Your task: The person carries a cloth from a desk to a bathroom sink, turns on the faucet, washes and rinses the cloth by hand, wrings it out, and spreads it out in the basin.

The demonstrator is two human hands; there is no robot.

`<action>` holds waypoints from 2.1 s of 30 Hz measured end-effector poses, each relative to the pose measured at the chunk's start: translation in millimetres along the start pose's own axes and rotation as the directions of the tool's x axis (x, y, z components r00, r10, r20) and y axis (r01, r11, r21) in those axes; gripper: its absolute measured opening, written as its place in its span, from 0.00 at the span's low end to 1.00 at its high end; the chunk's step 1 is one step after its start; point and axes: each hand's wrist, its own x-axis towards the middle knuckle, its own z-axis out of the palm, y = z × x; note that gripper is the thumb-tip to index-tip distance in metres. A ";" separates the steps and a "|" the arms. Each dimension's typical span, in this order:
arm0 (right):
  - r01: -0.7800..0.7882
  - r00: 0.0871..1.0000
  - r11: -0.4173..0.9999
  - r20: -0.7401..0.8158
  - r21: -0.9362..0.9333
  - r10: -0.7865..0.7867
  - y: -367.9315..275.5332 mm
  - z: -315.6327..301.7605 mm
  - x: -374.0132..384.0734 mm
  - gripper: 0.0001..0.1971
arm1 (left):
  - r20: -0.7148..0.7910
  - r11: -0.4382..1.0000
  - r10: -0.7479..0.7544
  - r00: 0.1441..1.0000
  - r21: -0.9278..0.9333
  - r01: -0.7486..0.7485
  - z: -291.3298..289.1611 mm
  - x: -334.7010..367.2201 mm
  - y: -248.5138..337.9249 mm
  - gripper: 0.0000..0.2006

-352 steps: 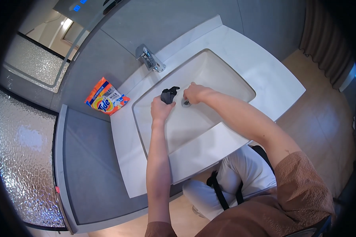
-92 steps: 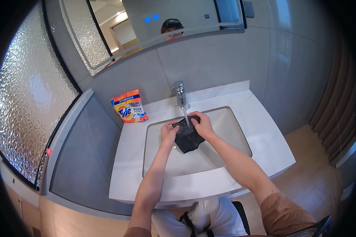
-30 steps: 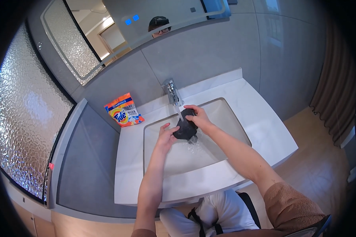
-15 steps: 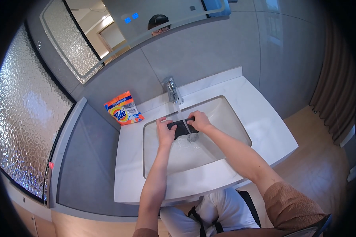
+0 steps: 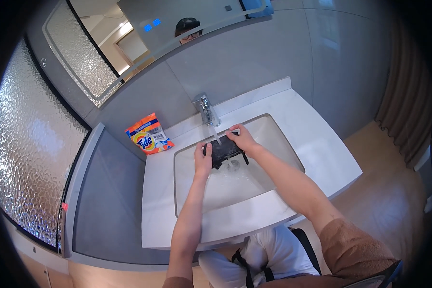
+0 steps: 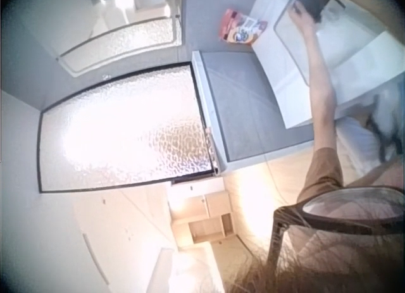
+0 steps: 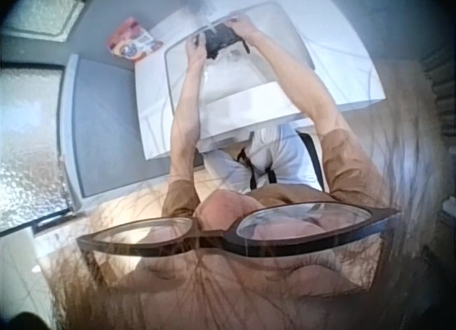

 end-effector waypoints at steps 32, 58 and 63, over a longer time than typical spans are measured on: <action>-0.117 0.937 0.971 0.302 -0.210 0.179 1.0 -1.8 -6.6 0.39 | 0.145 0.970 -0.177 0.974 -0.141 0.197 -6.7 0.0 -9.5 0.28; 0.147 0.977 0.882 -0.071 -0.448 -0.199 -7.4 8.2 -4.0 0.09 | 0.555 0.875 -0.146 0.819 -0.314 0.369 -17.8 -5.8 15.7 0.21; 0.201 0.970 0.871 -0.032 -0.447 -0.241 0.9 3.7 -1.4 0.09 | 0.625 0.693 -0.130 0.769 -0.497 0.522 -7.6 -12.8 35.1 0.24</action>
